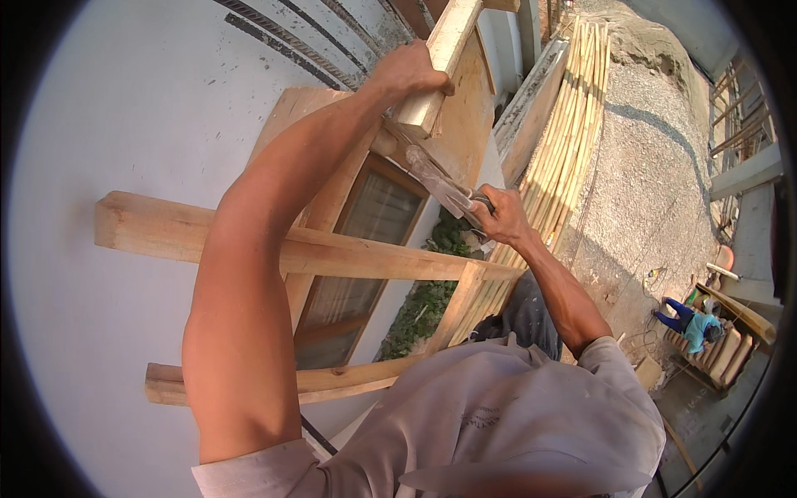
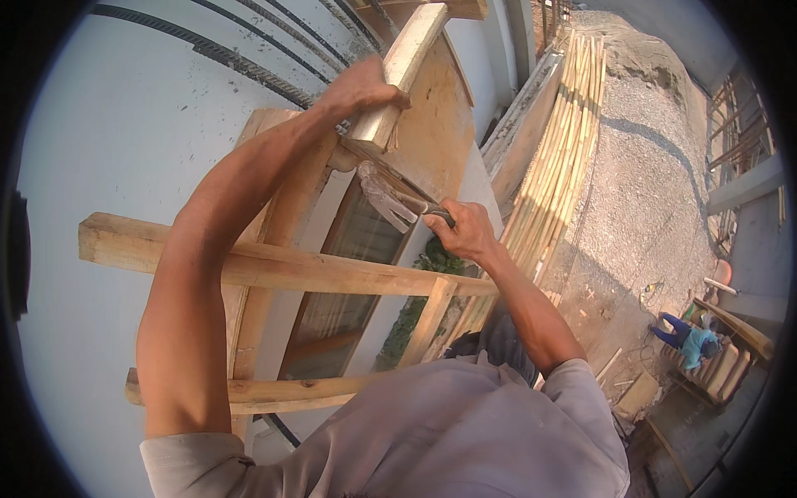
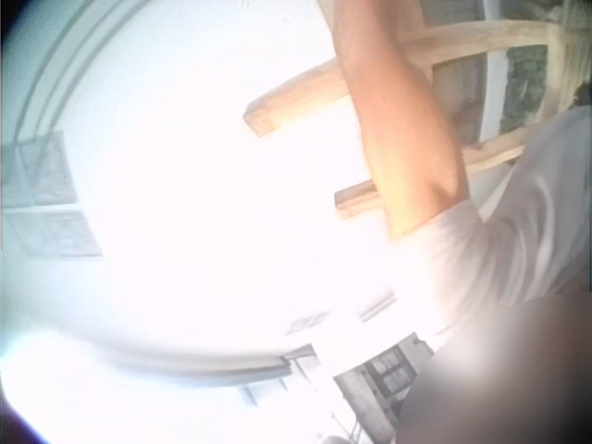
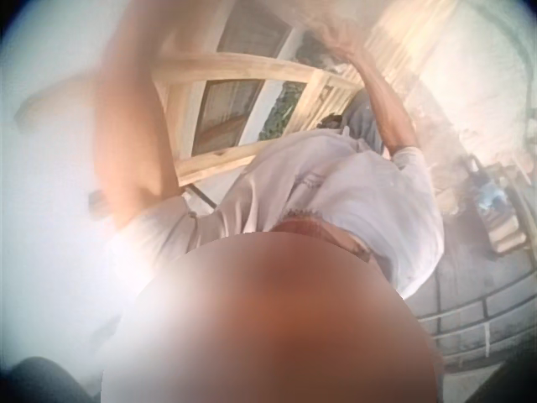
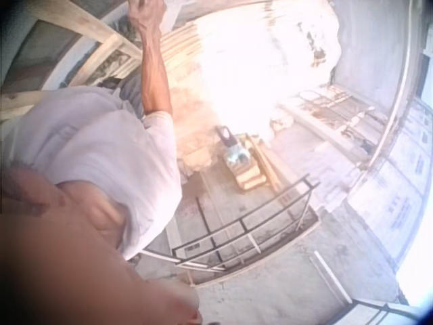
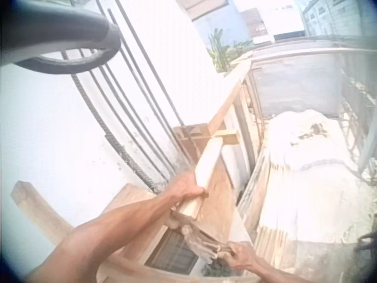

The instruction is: The person uses a hammer to drive nails into wooden planks, securing them to a vertical rebar-reinforced structure. The person repeatedly positions planks and hammers nails to build a wooden formwork frame.

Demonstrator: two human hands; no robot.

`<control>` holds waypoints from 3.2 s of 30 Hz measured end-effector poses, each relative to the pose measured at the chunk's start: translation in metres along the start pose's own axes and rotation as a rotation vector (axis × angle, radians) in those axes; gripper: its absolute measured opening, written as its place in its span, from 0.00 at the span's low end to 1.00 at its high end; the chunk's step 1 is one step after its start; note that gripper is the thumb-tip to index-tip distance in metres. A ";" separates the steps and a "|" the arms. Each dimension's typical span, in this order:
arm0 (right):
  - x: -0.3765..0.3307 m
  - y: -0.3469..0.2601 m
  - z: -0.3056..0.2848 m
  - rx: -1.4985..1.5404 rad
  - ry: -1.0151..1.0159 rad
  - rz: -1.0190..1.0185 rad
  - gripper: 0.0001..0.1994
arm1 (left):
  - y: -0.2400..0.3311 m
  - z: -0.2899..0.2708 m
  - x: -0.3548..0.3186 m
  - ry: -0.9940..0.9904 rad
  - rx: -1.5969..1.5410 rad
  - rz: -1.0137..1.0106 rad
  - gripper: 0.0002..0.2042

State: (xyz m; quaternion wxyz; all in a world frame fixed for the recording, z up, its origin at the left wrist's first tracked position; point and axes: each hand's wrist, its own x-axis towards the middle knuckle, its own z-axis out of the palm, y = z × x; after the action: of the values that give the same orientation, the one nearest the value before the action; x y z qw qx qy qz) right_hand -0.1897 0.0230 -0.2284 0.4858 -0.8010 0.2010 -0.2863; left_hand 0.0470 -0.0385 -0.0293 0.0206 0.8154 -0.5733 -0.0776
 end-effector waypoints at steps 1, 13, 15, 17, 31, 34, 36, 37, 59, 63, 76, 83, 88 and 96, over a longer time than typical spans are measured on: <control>-0.013 -0.005 0.003 0.150 -0.023 -0.010 0.28 | 0.003 0.002 -0.002 0.031 0.007 -0.031 0.36; -0.009 -0.105 -0.115 0.799 0.047 0.388 0.21 | 0.080 0.106 -0.019 0.307 -0.298 -0.332 0.30; 0.020 -0.118 -0.124 0.778 -0.047 0.559 0.18 | 0.076 0.133 -0.027 0.344 -0.316 -0.343 0.31; 0.044 -0.127 -0.118 0.867 -0.119 0.639 0.15 | 0.070 0.161 -0.039 0.293 -0.394 -0.348 0.32; 0.053 -0.103 -0.092 0.996 -0.218 0.666 0.17 | 0.068 0.240 -0.077 0.104 -0.656 -0.288 0.29; 0.072 -0.113 -0.117 1.168 0.295 0.599 0.17 | 0.069 0.228 -0.073 0.030 -0.567 -0.324 0.28; 0.092 -0.117 -0.126 1.362 0.603 0.414 0.12 | 0.074 0.223 -0.070 0.019 -0.477 -0.344 0.25; 0.100 -0.118 -0.127 1.372 0.820 0.446 0.11 | 0.077 0.222 -0.069 0.032 -0.492 -0.311 0.25; 0.111 -0.110 -0.165 1.144 0.800 0.255 0.10 | 0.080 0.215 -0.063 0.080 -0.529 -0.225 0.26; 0.091 -0.121 -0.092 1.068 0.008 0.839 0.11 | 0.082 0.226 -0.073 0.099 -0.544 -0.178 0.27; 0.095 -0.100 -0.122 1.081 0.340 0.483 0.15 | 0.077 0.222 -0.059 0.086 -0.580 -0.259 0.28; 0.095 -0.120 -0.105 1.029 -0.007 0.895 0.13 | 0.081 0.221 -0.071 0.116 -0.796 -0.170 0.20; 0.070 -0.093 -0.068 0.805 -0.439 0.837 0.17 | 0.074 0.230 -0.081 0.231 -0.542 -0.050 0.22; 0.000 -0.084 -0.120 0.837 -0.004 0.674 0.21 | 0.071 0.182 -0.041 0.069 -0.485 -0.244 0.30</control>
State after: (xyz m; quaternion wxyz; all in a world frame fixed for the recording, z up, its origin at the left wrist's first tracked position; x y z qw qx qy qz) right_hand -0.2642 -0.0194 -0.1096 0.8290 -0.4305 0.3147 -0.1688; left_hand -0.0599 -0.0139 -0.1960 0.2254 0.8517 -0.4345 -0.1870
